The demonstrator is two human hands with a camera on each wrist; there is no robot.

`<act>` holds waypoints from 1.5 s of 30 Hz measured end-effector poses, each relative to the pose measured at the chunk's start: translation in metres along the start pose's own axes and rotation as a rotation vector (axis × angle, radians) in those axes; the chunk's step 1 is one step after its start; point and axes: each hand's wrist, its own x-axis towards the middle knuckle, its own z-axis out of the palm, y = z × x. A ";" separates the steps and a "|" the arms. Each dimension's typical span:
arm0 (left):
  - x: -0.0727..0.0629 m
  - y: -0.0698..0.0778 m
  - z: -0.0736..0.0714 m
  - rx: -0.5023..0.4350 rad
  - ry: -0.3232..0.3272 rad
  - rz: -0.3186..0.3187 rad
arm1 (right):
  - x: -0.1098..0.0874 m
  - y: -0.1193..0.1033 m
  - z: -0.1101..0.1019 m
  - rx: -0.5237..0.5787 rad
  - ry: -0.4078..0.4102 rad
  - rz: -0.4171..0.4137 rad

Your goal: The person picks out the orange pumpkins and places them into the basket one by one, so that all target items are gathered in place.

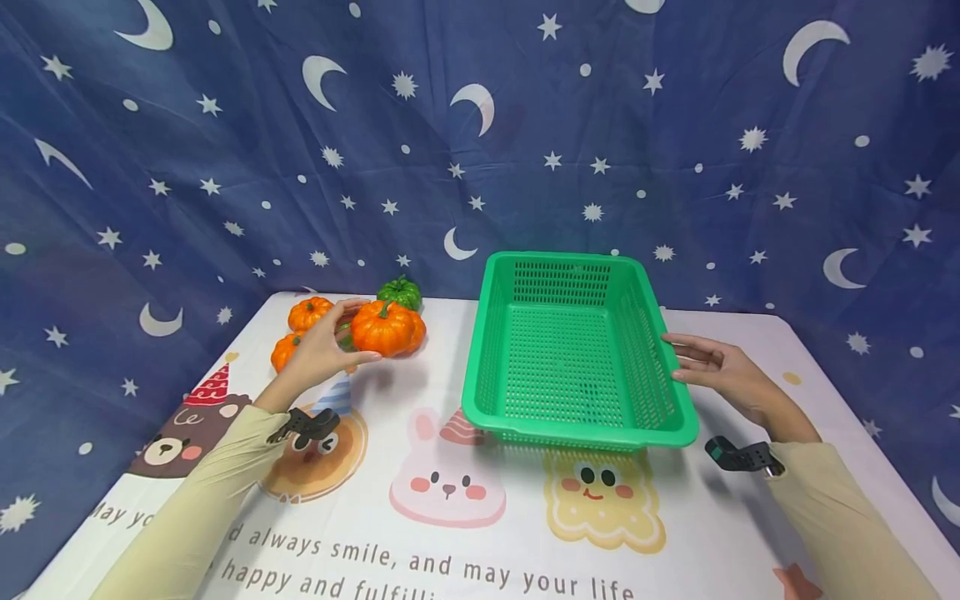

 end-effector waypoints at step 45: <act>0.103 0.094 0.053 -0.268 -0.301 0.152 | 0.001 0.002 -0.002 0.057 -0.021 -0.024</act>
